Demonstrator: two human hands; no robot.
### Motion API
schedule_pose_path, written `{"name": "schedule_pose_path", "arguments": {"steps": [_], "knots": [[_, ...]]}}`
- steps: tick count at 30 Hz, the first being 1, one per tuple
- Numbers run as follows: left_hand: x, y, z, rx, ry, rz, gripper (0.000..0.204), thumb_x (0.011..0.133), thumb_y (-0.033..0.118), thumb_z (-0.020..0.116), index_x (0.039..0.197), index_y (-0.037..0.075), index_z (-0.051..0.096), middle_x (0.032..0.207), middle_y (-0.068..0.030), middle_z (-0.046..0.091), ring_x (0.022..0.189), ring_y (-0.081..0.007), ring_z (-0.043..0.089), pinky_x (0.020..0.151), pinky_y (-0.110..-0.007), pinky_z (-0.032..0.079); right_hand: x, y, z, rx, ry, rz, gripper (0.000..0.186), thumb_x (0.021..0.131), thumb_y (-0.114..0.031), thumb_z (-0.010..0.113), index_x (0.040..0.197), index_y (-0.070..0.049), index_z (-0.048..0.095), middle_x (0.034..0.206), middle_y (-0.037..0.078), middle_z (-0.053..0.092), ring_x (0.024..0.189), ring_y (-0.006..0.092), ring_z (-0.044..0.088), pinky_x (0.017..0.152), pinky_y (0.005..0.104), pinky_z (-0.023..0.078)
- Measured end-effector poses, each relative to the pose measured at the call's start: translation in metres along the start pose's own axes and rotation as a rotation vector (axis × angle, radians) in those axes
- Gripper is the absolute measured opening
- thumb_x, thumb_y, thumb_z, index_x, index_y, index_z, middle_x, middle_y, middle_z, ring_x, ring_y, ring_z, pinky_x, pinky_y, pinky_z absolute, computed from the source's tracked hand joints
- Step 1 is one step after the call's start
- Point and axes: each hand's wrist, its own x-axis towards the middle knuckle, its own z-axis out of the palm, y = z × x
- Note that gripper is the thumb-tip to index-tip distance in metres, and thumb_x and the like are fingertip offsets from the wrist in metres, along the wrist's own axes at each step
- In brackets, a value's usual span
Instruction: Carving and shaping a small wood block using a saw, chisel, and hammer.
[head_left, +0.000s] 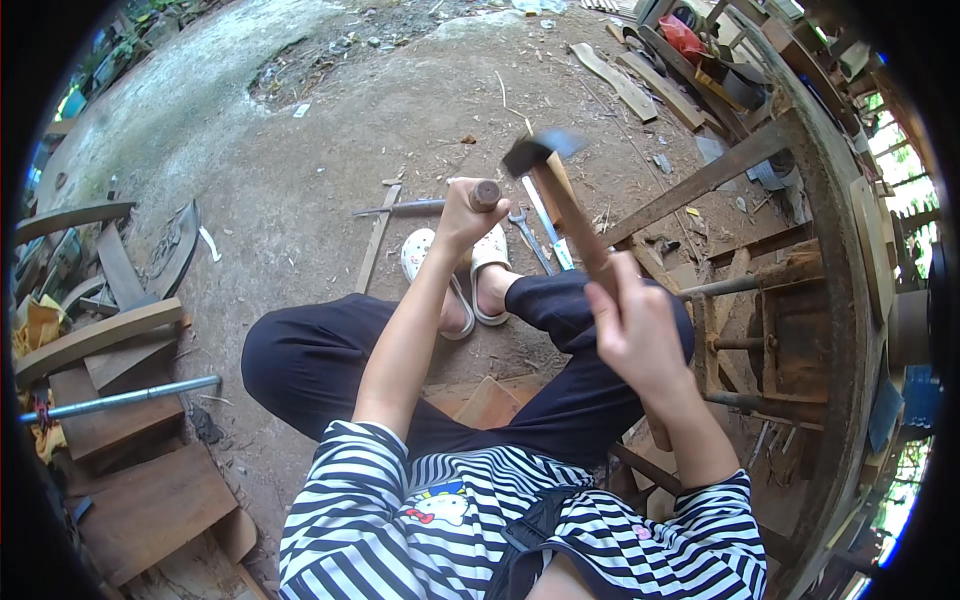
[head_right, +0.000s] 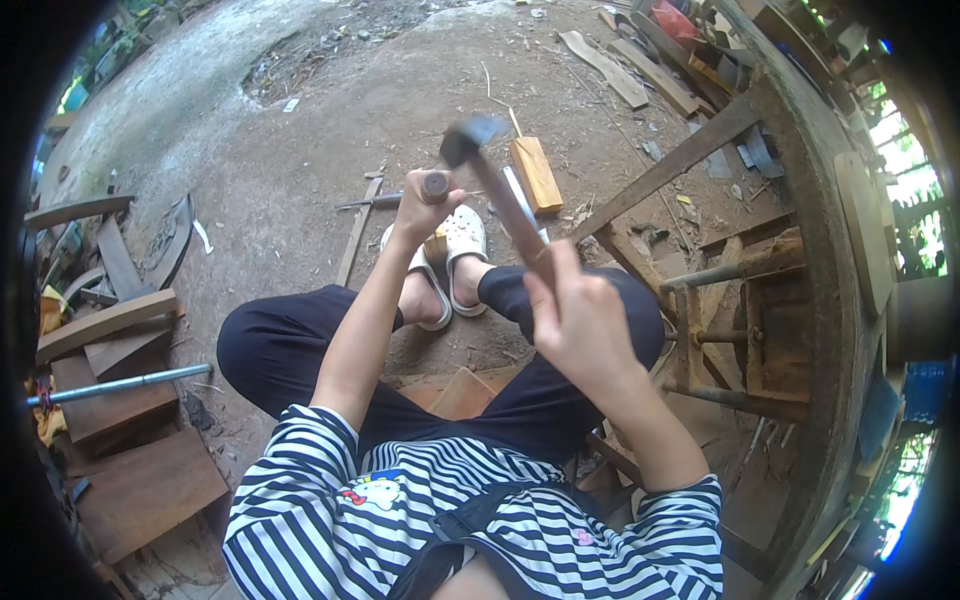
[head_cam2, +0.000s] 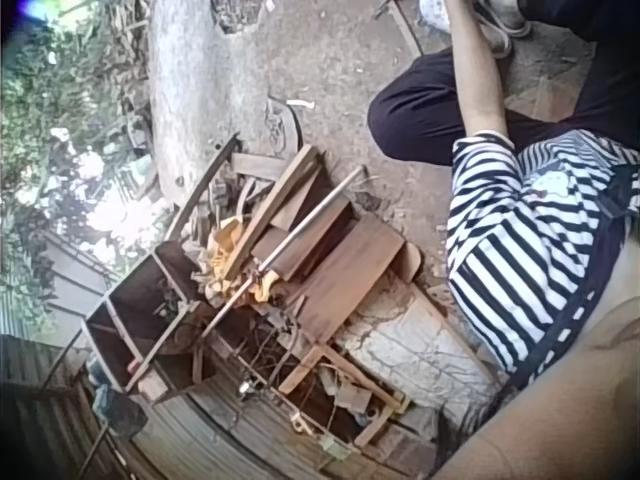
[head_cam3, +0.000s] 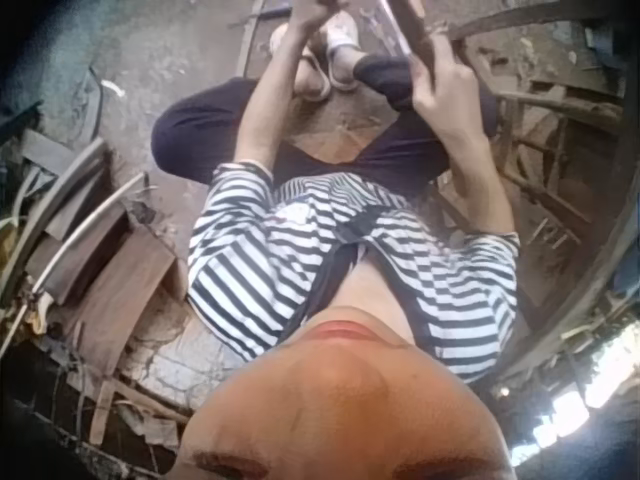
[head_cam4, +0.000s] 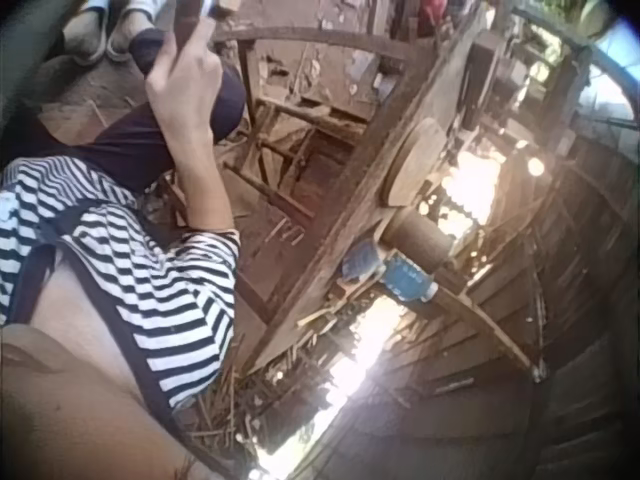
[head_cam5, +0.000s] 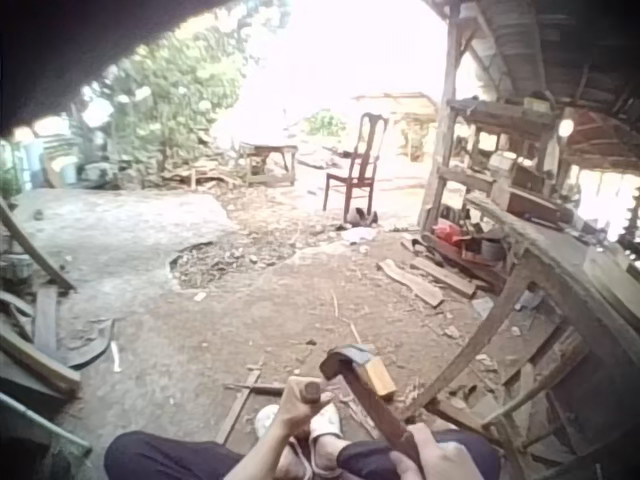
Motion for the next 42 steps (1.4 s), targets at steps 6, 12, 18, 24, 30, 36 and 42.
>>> {"name": "schedule_pose_path", "arguments": {"steps": [6, 12, 18, 24, 30, 36, 42], "knots": [[0.003, -0.005, -0.001, -0.084, 0.073, -0.110, 0.025, 0.068, 0.005, 0.071, 0.055, 0.004, 0.049, 0.053, 0.0037, 0.046, 0.052, -0.0046, 0.041, 0.046, -0.028, 0.034, 0.001, -0.006, -0.032, 0.278, 0.257, 0.054, 0.017, 0.096, -0.015, 0.056, 0.102, -0.001, 0.051, 0.061, 0.015, 0.056, 0.051, 0.0286, 0.060, 0.049, 0.0345, 0.041], [0.009, -0.006, 0.000, 0.000, 0.086, -0.112, 0.023, 0.068, 0.007, 0.071, 0.055, 0.004, 0.052, 0.052, 0.0026, 0.050, 0.051, -0.0048, 0.045, 0.046, -0.027, 0.036, 0.006, -0.014, -0.037, 0.293, 0.172, 0.023, 0.016, 0.096, -0.016, 0.056, 0.100, -0.001, 0.051, 0.059, 0.012, 0.053, 0.049, 0.0235, 0.058, 0.048, 0.0308, 0.039], [0.009, -0.005, -0.007, -0.096, 0.081, -0.134, 0.023, 0.068, 0.007, 0.070, 0.054, 0.004, 0.052, 0.052, 0.0022, 0.051, 0.051, -0.0052, 0.047, 0.046, -0.028, 0.037, 0.025, -0.021, -0.015, 0.061, 0.091, -0.075, 0.018, 0.093, -0.011, 0.056, 0.103, 0.001, 0.048, 0.064, 0.023, 0.059, 0.060, 0.0423, 0.063, 0.052, 0.0471, 0.045], [0.010, -0.005, -0.006, -0.049, 0.086, -0.118, 0.024, 0.069, 0.007, 0.070, 0.055, 0.005, 0.051, 0.054, 0.0049, 0.048, 0.052, -0.0041, 0.043, 0.046, -0.027, 0.035, 0.033, -0.020, -0.022, -0.007, 0.118, 0.036, 0.017, 0.093, -0.013, 0.056, 0.100, 0.002, 0.050, 0.060, 0.023, 0.057, 0.056, 0.0406, 0.062, 0.050, 0.0457, 0.043], [0.010, -0.005, -0.003, -0.119, 0.067, -0.127, 0.023, 0.069, 0.006, 0.069, 0.055, 0.005, 0.050, 0.055, 0.0062, 0.047, 0.052, -0.0030, 0.042, 0.046, -0.026, 0.034, 0.030, -0.014, -0.006, -0.111, -0.030, -0.102, 0.016, 0.090, -0.009, 0.058, 0.100, 0.001, 0.050, 0.061, 0.024, 0.058, 0.058, 0.0431, 0.062, 0.051, 0.0469, 0.047], [0.009, -0.007, -0.003, -0.075, 0.038, -0.096, 0.023, 0.069, 0.007, 0.070, 0.057, 0.004, 0.050, 0.054, 0.0044, 0.047, 0.054, -0.0039, 0.043, 0.047, -0.028, 0.035, 0.026, -0.010, -0.003, 0.036, 0.181, -0.080, 0.017, 0.091, -0.010, 0.058, 0.099, 0.001, 0.049, 0.062, 0.024, 0.057, 0.059, 0.0436, 0.061, 0.052, 0.0490, 0.043], [0.010, -0.007, -0.005, -0.060, 0.026, -0.101, 0.013, 0.070, 0.006, 0.069, 0.061, 0.003, 0.060, 0.055, 0.0009, 0.056, 0.053, -0.0057, 0.054, 0.048, -0.025, 0.042, 0.027, -0.010, 0.007, -0.142, -0.113, -0.027, 0.021, 0.089, -0.012, 0.059, 0.098, 0.004, 0.049, 0.062, 0.028, 0.058, 0.058, 0.0449, 0.061, 0.054, 0.0508, 0.047]]}}
